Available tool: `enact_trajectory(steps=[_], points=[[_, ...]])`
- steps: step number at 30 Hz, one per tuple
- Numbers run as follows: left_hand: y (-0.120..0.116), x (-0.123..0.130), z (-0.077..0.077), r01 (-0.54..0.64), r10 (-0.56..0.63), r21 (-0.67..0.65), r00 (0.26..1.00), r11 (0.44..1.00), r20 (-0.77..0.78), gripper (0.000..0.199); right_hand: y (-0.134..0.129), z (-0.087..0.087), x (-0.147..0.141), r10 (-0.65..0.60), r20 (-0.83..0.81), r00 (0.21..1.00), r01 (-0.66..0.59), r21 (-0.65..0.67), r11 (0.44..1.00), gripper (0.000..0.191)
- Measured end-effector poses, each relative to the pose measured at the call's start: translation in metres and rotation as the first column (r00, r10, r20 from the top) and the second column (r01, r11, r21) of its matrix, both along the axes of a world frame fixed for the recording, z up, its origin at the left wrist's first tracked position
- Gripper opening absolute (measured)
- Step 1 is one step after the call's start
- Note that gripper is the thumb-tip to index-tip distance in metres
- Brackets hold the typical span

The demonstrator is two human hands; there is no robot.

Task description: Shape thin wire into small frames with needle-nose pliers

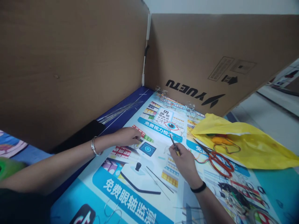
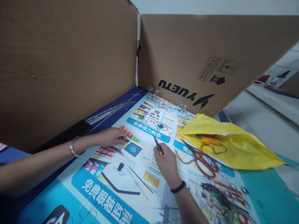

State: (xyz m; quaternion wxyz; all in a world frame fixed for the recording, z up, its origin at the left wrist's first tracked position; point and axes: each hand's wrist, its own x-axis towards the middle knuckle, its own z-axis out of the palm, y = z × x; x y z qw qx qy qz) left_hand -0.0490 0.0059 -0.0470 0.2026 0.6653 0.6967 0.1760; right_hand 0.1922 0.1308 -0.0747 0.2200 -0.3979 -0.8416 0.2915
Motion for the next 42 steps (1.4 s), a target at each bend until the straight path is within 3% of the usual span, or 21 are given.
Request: enact_trajectory(steps=[5, 8, 11, 14, 18, 25, 31, 35, 42], points=[[0.022, 0.001, -0.008, -0.063, 0.063, 0.028, 0.998, 0.998, 0.000, 0.008, -0.001, 0.001, 0.000, 0.003, -0.005, 1.000, -0.003, -0.008, 1.000, 0.017], [0.028, 0.002, -0.005, -0.049, 0.049, 0.010, 0.999, 0.999, 0.018, 0.009, -0.001, 0.002, 0.001, 0.005, -0.010, 1.000, -0.005, -0.006, 1.000, 0.018], [0.023, -0.002, 0.004, 0.006, -0.006, -0.015, 0.999, 1.000, 0.052, 0.008, -0.001, 0.001, 0.001, 0.005, -0.008, 1.000, -0.005, -0.005, 1.000, 0.020], [0.011, -0.011, 0.012, 0.136, -0.131, -0.051, 0.987, 0.989, 0.095, 0.011, 0.000, 0.000, 0.000, 0.006, -0.002, 1.000, -0.006, 0.006, 1.000, 0.021], [0.003, -0.020, 0.008, 0.259, -0.251, -0.068, 0.963, 0.964, 0.099, 0.015, 0.000, 0.000, 0.000, 0.014, -0.002, 1.000, -0.014, 0.013, 1.000, 0.021], [0.018, -0.017, -0.004, 0.174, -0.174, 0.010, 0.976, 0.985, 0.128, 0.008, -0.001, 0.001, 0.001, 0.002, -0.007, 1.000, -0.002, -0.017, 1.000, 0.021], [-0.010, -0.031, 0.010, 0.265, -0.256, -0.031, 0.950, 0.964, 0.178, 0.005, 0.001, 0.000, 0.001, 0.007, -0.003, 1.000, -0.007, -0.019, 1.000, 0.020], [-0.028, -0.042, 0.013, 0.256, -0.234, -0.106, 0.955, 0.961, 0.185, 0.007, 0.002, -0.001, 0.002, 0.003, 0.016, 1.000, -0.002, -0.010, 1.000, 0.020], [-0.023, -0.043, 0.006, 0.204, -0.195, -0.075, 0.974, 0.976, 0.113, 0.004, 0.002, -0.002, 0.002, 0.012, 0.022, 1.000, -0.011, -0.003, 1.000, 0.021]])
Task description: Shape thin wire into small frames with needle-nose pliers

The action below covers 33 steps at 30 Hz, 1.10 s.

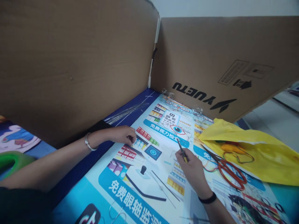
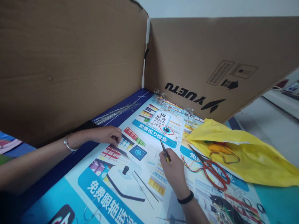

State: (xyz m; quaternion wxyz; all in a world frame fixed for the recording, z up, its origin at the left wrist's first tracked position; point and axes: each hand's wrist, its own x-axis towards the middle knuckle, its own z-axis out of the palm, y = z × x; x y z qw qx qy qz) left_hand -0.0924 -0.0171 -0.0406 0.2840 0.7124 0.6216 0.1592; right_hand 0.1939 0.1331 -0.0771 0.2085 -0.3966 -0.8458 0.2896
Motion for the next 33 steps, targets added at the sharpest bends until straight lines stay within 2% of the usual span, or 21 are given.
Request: enact_trajectory(steps=[8, 13, 20, 33], points=[[0.000, 0.000, 0.001, -0.013, 0.014, -0.026, 1.000, 1.000, 0.009, 0.014, 0.001, 0.000, 0.000, 0.002, -0.005, 1.000, -0.002, -0.015, 1.000, 0.021], [0.010, 0.004, -0.005, 0.003, -0.004, 0.027, 0.999, 1.000, 0.041, 0.005, -0.001, 0.002, 0.001, -0.003, -0.008, 1.000, 0.003, -0.015, 1.000, 0.021], [0.024, 0.006, -0.007, -0.020, 0.018, 0.043, 0.999, 0.999, 0.049, 0.012, -0.001, 0.003, -0.001, 0.017, -0.024, 1.000, -0.017, -0.011, 1.000, 0.021], [0.032, 0.009, -0.014, -0.159, 0.162, 0.103, 0.986, 0.982, -0.023, 0.007, -0.002, 0.005, -0.001, 0.009, -0.042, 0.999, -0.010, -0.005, 1.000, 0.020]])
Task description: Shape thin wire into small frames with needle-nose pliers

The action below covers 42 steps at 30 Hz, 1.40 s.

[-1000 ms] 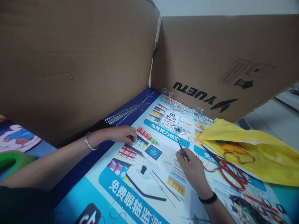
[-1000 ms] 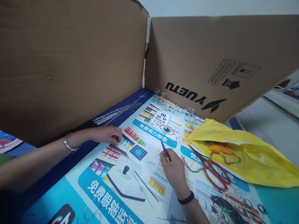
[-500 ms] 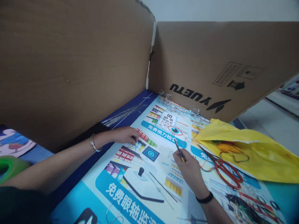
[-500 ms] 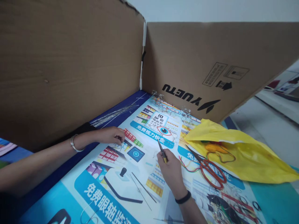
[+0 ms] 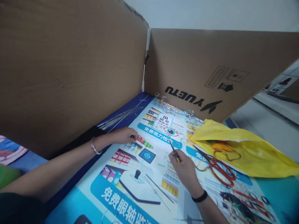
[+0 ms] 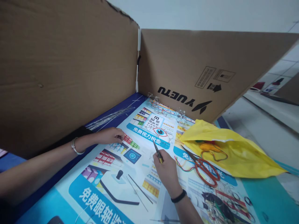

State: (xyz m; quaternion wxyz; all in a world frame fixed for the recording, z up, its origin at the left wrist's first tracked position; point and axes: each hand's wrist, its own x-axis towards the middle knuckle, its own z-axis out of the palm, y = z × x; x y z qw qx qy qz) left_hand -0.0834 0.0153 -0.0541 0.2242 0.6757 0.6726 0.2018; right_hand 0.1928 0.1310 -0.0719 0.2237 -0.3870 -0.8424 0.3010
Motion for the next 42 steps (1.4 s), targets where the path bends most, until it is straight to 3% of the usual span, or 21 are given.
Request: enact_trajectory(steps=[4, 8, 10, 12, 14, 18, 23, 29, 35, 39, 42], points=[[0.001, 0.000, 0.000, -0.020, 0.020, 0.003, 1.000, 1.000, -0.021, 0.009, 0.000, -0.001, 0.000, -0.009, 0.000, 1.000, 0.009, -0.013, 1.000, 0.020], [-0.016, -0.001, 0.009, 0.002, -0.002, -0.020, 1.000, 1.000, -0.024, 0.017, 0.001, 0.000, 0.001, 0.002, -0.009, 1.000, -0.002, -0.014, 1.000, 0.021], [-0.033, 0.000, 0.012, 0.034, -0.034, 0.001, 0.998, 0.999, -0.060, 0.038, 0.001, 0.000, 0.001, -0.002, -0.017, 1.000, 0.001, -0.022, 1.000, 0.020], [-0.050, 0.006, 0.012, 0.052, -0.046, 0.039, 0.990, 0.998, -0.131, 0.075, 0.001, 0.000, 0.001, -0.001, -0.031, 1.000, 0.000, -0.023, 1.000, 0.019], [-0.062, 0.017, 0.009, 0.062, -0.056, 0.026, 0.978, 0.998, -0.201, 0.084, 0.001, 0.001, 0.000, 0.006, -0.054, 0.999, -0.008, -0.028, 1.000, 0.018], [-0.063, 0.041, 0.001, 0.179, -0.169, 0.004, 0.937, 0.984, -0.307, 0.076, 0.000, 0.002, 0.000, 0.018, -0.088, 0.996, -0.022, -0.048, 0.999, 0.017], [-0.036, 0.051, -0.005, 0.223, -0.210, -0.004, 0.911, 0.975, -0.354, 0.062, 0.000, 0.003, 0.001, 0.006, -0.091, 0.996, -0.011, -0.059, 0.998, 0.016], [-0.003, 0.038, -0.021, 0.156, -0.117, 0.100, 0.941, 0.983, -0.318, 0.043, 0.002, 0.001, 0.002, 0.011, -0.098, 0.995, -0.014, -0.029, 0.999, 0.015], [0.022, 0.019, -0.039, 0.095, -0.024, 0.280, 0.968, 0.955, -0.249, 0.037, 0.001, -0.001, 0.002, 0.001, -0.102, 0.995, -0.006, -0.042, 0.999, 0.015], [0.023, 0.016, -0.038, 0.066, 0.009, 0.315, 0.973, 0.947, -0.232, 0.037, 0.002, -0.002, 0.002, 0.004, -0.115, 0.993, -0.008, -0.028, 1.000, 0.015], [0.020, 0.017, -0.033, 0.057, 0.020, 0.418, 0.984, 0.907, -0.178, 0.035, 0.002, -0.003, 0.003, 0.012, -0.118, 0.993, -0.014, -0.014, 1.000, 0.015]])
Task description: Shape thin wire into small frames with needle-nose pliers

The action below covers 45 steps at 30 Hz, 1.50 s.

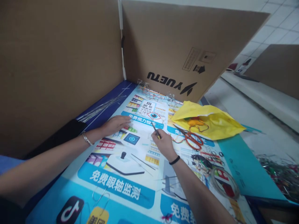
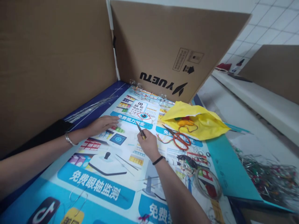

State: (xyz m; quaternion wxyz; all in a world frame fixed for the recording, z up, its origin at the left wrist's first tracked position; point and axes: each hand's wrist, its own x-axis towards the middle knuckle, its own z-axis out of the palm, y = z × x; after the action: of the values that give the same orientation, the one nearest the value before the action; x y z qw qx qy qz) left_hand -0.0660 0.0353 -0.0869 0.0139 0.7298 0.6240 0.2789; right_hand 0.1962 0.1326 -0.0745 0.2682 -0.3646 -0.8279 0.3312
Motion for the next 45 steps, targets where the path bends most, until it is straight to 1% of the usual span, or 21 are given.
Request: enact_trajectory(steps=[1, 2, 7, 10, 13, 15, 20, 25, 28, 30, 32, 35, 36, 38, 40, 41, 43, 45], points=[[-0.001, 0.001, 0.002, -0.006, 0.004, 0.057, 1.000, 0.998, 0.027, 0.035, 0.000, 0.000, 0.000, 0.003, 0.001, 1.000, -0.003, -0.005, 1.000, 0.015], [-0.002, 0.001, 0.004, -0.026, 0.022, 0.080, 0.999, 0.996, 0.045, 0.034, -0.001, 0.000, 0.001, 0.008, 0.001, 1.000, -0.008, -0.012, 1.000, 0.015], [-0.007, 0.006, 0.014, -0.141, 0.132, 0.117, 0.988, 0.983, 0.080, 0.029, -0.003, 0.002, 0.000, 0.001, -0.020, 1.000, -0.002, -0.030, 1.000, 0.016], [-0.007, 0.010, 0.019, -0.212, 0.201, 0.134, 0.976, 0.968, 0.087, 0.030, -0.003, 0.003, 0.000, -0.005, -0.003, 1.000, 0.005, -0.034, 0.999, 0.016], [-0.004, 0.014, 0.021, -0.283, 0.271, 0.145, 0.958, 0.948, 0.094, 0.034, -0.002, 0.001, 0.001, -0.007, -0.005, 1.000, 0.007, -0.014, 1.000, 0.017], [-0.003, 0.016, 0.020, -0.295, 0.285, 0.147, 0.955, 0.944, 0.086, 0.035, -0.001, -0.002, 0.001, -0.004, -0.017, 1.000, 0.004, -0.007, 1.000, 0.016], [-0.007, 0.023, 0.023, -0.231, 0.231, 0.115, 0.973, 0.966, 0.019, 0.036, 0.000, -0.004, 0.001, -0.002, -0.030, 1.000, 0.002, -0.016, 1.000, 0.016], [-0.025, 0.033, 0.033, -0.099, 0.124, 0.139, 0.976, 0.985, -0.180, 0.040, 0.000, -0.005, 0.001, -0.007, -0.039, 0.999, 0.007, -0.011, 1.000, 0.015], [-0.035, 0.037, 0.039, -0.020, 0.055, 0.162, 0.975, 0.987, -0.215, 0.039, 0.000, -0.004, 0.001, -0.017, -0.037, 0.999, 0.017, -0.015, 1.000, 0.016], [-0.040, 0.039, 0.046, 0.003, 0.036, 0.182, 0.977, 0.983, -0.212, 0.038, -0.001, -0.003, 0.001, -0.025, -0.031, 0.999, 0.024, -0.016, 1.000, 0.016], [-0.042, 0.040, 0.059, -0.012, 0.055, 0.212, 0.979, 0.977, -0.197, 0.037, -0.001, -0.002, 0.001, -0.022, -0.023, 1.000, 0.021, -0.014, 1.000, 0.016], [-0.045, 0.043, 0.088, -0.066, 0.102, 0.270, 0.988, 0.960, -0.119, 0.037, 0.000, -0.003, 0.002, -0.010, -0.005, 1.000, 0.010, 0.000, 1.000, 0.018], [-0.046, 0.045, 0.099, -0.066, 0.092, 0.270, 0.992, 0.961, -0.084, 0.035, 0.001, -0.004, 0.003, -0.006, -0.002, 1.000, 0.006, 0.003, 1.000, 0.019], [-0.052, 0.050, 0.120, -0.056, 0.069, 0.228, 0.996, 0.972, -0.049, 0.029, 0.003, -0.006, 0.004, -0.008, 0.007, 1.000, 0.008, 0.004, 1.000, 0.021], [-0.061, 0.055, 0.133, 0.000, 0.005, 0.084, 0.998, 0.996, -0.059, 0.023, 0.004, -0.008, 0.004, -0.006, 0.009, 1.000, 0.006, -0.001, 1.000, 0.023], [-0.067, 0.058, 0.137, 0.038, -0.038, 0.005, 0.997, 0.999, -0.069, 0.020, 0.005, -0.009, 0.004, -0.006, 0.014, 1.000, 0.006, 0.005, 1.000, 0.024], [-0.082, 0.062, 0.139, 0.125, -0.137, -0.130, 0.986, 0.984, -0.094, 0.017, 0.006, -0.010, 0.004, -0.012, 0.037, 0.999, 0.011, 0.017, 1.000, 0.026], [-0.099, 0.063, 0.139, 0.192, -0.222, -0.214, 0.967, 0.958, -0.127, 0.017, 0.008, -0.011, 0.004, -0.017, 0.056, 0.998, 0.017, 0.015, 1.000, 0.026]])
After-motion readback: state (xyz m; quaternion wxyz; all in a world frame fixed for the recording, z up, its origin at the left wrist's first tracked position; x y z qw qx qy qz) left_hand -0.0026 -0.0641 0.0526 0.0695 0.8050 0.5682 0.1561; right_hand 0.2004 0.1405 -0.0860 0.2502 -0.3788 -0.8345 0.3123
